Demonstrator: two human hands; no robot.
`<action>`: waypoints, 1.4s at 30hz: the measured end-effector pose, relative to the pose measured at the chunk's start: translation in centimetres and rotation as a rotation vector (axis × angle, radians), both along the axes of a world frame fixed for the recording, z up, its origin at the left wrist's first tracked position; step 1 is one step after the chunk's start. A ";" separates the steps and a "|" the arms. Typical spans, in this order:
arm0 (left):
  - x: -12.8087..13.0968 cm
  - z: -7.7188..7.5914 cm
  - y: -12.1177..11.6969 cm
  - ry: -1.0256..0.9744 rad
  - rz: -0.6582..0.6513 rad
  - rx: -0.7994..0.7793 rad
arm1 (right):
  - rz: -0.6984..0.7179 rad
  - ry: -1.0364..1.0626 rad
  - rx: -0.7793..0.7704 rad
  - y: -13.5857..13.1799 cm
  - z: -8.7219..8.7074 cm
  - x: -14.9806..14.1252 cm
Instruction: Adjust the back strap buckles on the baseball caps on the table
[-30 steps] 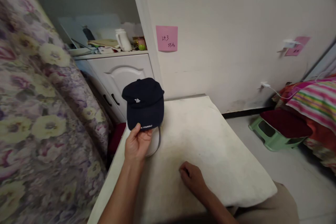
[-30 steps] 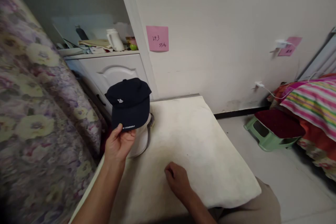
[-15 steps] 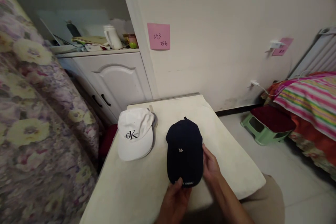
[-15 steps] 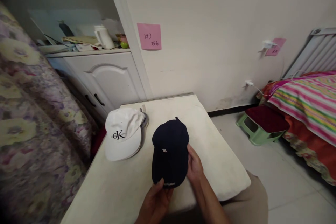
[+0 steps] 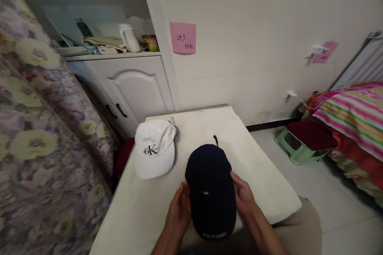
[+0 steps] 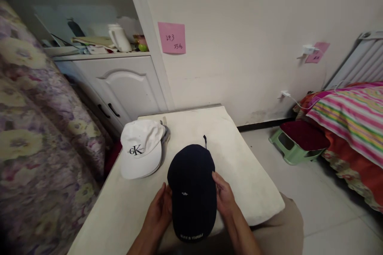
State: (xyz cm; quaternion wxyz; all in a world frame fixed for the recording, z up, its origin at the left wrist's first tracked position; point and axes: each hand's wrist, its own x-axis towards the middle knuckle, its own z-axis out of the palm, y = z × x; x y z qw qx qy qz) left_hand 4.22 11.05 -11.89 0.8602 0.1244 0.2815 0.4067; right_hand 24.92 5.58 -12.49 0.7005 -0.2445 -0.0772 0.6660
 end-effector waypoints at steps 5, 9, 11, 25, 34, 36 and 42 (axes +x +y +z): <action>0.2 1.0 1.1 0.054 0.030 -0.030 | 0.016 0.003 0.033 -0.3 0.0 -0.1; 0.0 1.4 1.1 0.161 -0.006 0.076 | 0.010 0.049 0.008 -0.3 0.2 0.0; -0.2 1.5 1.0 0.221 -0.010 0.183 | 0.011 0.071 -0.004 -0.2 0.3 0.1; 0.5 7.0 3.2 0.175 -0.016 0.467 | -0.086 -0.025 0.053 2.2 4.5 1.9; 0.8 12.0 5.4 0.162 0.070 0.698 | -0.270 -0.364 0.266 2.6 11.2 4.1; -0.1 10.9 4.2 0.187 -0.031 0.702 | -0.148 -0.415 0.254 0.8 10.3 4.0; -2.4 8.4 0.1 0.253 -0.162 0.569 | -0.003 -0.400 0.104 -4.0 7.2 3.1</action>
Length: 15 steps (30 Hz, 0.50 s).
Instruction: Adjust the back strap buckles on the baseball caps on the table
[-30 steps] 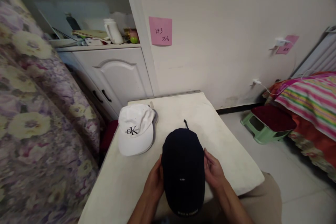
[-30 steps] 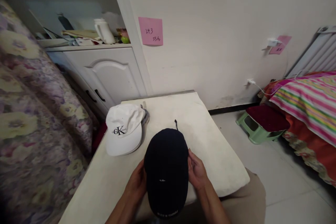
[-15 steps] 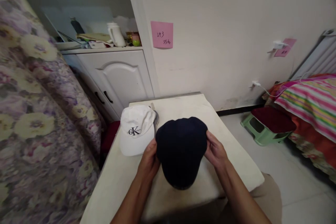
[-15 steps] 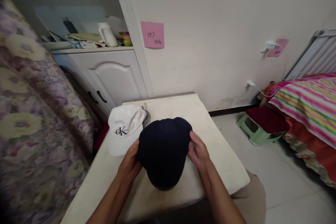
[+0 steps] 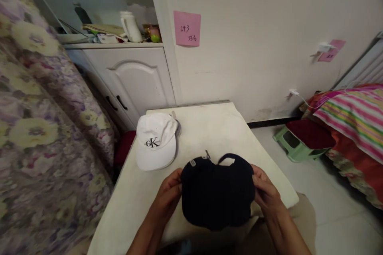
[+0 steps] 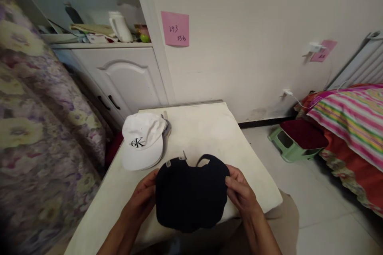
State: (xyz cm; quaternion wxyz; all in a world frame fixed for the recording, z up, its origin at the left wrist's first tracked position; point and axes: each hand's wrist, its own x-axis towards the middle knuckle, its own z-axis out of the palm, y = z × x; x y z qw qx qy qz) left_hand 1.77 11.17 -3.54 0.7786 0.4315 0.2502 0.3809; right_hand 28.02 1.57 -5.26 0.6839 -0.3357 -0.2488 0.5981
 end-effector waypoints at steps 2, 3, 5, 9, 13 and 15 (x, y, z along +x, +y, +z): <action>-0.2 0.6 -0.8 -0.014 0.002 -0.035 | -0.034 0.008 -0.014 -0.7 0.3 -0.3; -0.2 1.1 -1.2 -0.025 0.000 -0.052 | -0.054 0.013 -0.011 -0.9 0.7 -0.4; -0.2 2.2 -1.7 -0.056 0.000 -0.086 | -0.080 0.029 0.005 -1.3 1.6 -0.6; -0.2 3.5 -2.8 -0.078 0.019 -0.155 | 0.010 0.061 0.021 -2.4 3.0 -1.1; -0.2 3.6 -3.5 -0.095 0.050 -0.250 | 0.110 0.131 -0.015 -3.4 3.5 -1.7; -0.1 3.5 -3.6 -0.115 0.066 -0.269 | 0.164 0.174 -0.049 -3.6 3.4 -1.9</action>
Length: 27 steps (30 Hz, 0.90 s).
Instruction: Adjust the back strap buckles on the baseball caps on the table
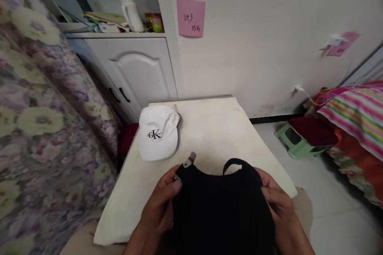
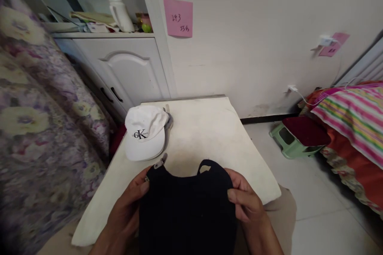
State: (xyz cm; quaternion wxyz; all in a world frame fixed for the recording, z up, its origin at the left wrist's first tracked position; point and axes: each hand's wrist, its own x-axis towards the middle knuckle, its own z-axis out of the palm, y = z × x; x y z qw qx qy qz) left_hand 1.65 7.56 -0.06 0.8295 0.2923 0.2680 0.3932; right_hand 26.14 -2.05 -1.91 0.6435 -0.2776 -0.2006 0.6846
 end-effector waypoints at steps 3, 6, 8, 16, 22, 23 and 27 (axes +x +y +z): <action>0.4 -0.2 0.1 0.047 -0.012 0.044 | 0.044 -0.005 -0.020 0.4 -0.5 -0.2; 0.7 -0.3 0.4 0.148 -0.047 0.119 | 0.022 -0.034 -0.022 1.2 -1.2 -0.3; 0.8 -0.3 0.6 0.186 -0.046 0.139 | -0.017 -0.025 -0.023 1.7 -1.6 -0.2; 1.2 1.0 2.0 0.214 0.018 0.120 | -0.174 -0.067 -0.019 3.6 -0.8 0.2; 2.0 4.6 2.9 0.226 0.060 0.293 | -0.207 -0.208 0.187 5.0 2.6 1.3; 2.1 5.0 3.1 0.245 0.068 0.340 | -0.190 -0.257 0.241 5.1 2.8 1.6; 2.1 4.4 3.6 0.439 -0.022 0.425 | -0.046 -0.472 0.320 5.1 1.4 2.8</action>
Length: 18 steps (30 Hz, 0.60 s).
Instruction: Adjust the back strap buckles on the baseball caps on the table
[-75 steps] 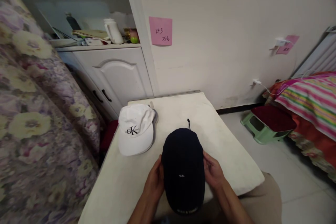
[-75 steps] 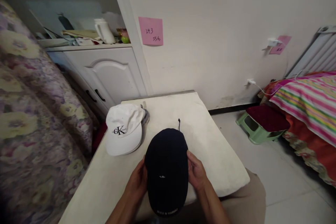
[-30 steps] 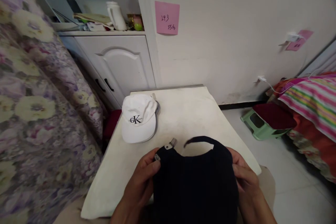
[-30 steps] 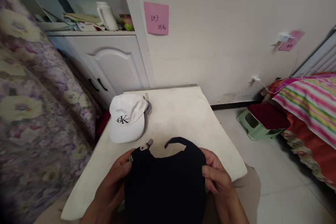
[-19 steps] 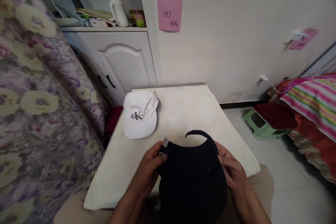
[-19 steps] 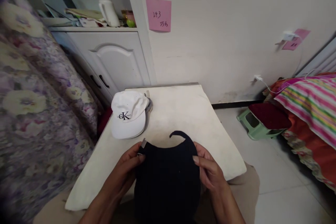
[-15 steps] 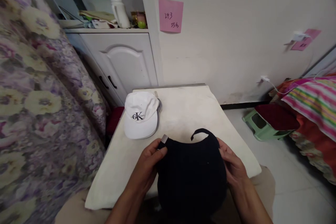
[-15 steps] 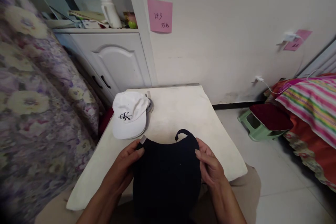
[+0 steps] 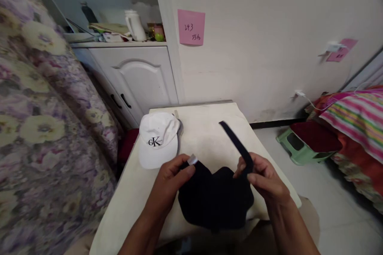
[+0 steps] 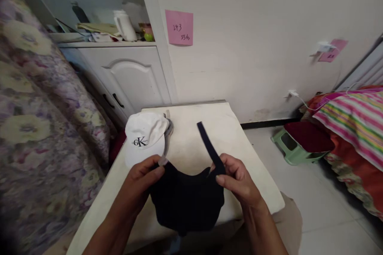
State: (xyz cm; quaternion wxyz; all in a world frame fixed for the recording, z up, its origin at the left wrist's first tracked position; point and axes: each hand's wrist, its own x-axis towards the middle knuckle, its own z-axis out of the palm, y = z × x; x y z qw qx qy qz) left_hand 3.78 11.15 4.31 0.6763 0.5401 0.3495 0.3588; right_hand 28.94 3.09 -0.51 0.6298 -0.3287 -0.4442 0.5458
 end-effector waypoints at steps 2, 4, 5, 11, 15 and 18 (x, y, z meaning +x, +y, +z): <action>0.0 -1.2 -0.2 0.099 -0.047 -0.049 | 0.099 -0.048 -0.067 -0.4 -1.4 0.2; 0.2 -2.4 -0.6 0.156 -0.081 -0.107 | 0.218 -0.031 -0.154 -1.1 -2.7 0.0; 0.3 -3.0 -0.9 0.175 -0.103 -0.132 | 0.268 -0.010 -0.196 -1.5 -3.2 -0.3; 0.9 -5.2 -2.5 0.245 -0.225 -0.210 | 0.277 0.136 -0.347 -2.7 -3.8 -2.5; 0.9 -6.3 -2.9 0.222 -0.203 -0.274 | 0.233 0.236 -0.375 -2.9 -4.0 -3.5; 0.9 -6.7 -3.0 0.179 -0.185 -0.318 | 0.191 0.180 -0.377 -2.8 -4.3 -3.8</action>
